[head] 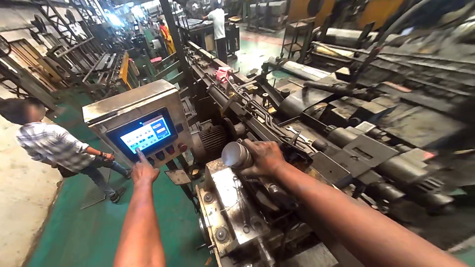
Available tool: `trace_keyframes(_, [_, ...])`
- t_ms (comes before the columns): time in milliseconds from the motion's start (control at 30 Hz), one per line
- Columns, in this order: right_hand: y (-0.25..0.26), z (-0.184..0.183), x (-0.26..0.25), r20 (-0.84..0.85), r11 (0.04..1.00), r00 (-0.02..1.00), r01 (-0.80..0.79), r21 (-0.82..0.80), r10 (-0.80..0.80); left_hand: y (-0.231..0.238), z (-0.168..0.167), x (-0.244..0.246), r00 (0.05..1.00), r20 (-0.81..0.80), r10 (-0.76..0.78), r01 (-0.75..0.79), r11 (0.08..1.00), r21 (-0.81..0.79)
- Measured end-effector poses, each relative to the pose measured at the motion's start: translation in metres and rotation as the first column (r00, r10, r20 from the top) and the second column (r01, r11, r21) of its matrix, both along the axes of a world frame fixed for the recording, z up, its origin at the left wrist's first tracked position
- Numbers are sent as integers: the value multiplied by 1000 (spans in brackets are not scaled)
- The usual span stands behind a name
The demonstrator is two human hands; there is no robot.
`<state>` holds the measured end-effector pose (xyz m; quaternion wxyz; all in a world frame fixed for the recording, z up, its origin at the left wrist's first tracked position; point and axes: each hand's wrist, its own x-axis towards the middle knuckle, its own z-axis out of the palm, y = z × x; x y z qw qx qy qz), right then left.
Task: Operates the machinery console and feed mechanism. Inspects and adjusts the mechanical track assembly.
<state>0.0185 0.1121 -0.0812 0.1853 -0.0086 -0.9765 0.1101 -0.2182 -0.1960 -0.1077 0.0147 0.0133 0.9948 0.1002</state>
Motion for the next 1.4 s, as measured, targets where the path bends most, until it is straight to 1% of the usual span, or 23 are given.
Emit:
trace_keyframes(233, [2,-4,-1,-66,1000,997,-30,5,30,3,-8,-3,1000,5,13,-13,1000,24])
trace_keyframes(400, [1,-3,-1,-46,1000,999,-23,3,24,6,-14,-4,999,13,42,-43,997,71])
trace_keyframes(600, [2,-4,-2,-40,999,999,-26,19,27,3,-17,-10,998,28,52,-54,996,65])
trace_keyframes(767, [4,-10,-4,-134,998,990,-49,35,54,8,-14,-7,998,48,44,-51,988,148])
trace_keyframes(900, [3,-6,-2,-102,999,994,-42,18,44,12,-16,-8,998,28,54,-58,990,125])
trace_keyframes(1167, [3,-7,-3,-94,999,995,-42,24,44,8,-14,-10,998,53,40,-46,992,115])
trace_keyframes(1333, [3,-8,-3,-119,999,992,-46,28,49,8,-16,-12,997,55,48,-52,995,87])
trace_keyframes(1400, [2,-6,-3,-94,999,995,-36,29,38,8,-17,-13,997,54,48,-52,995,80])
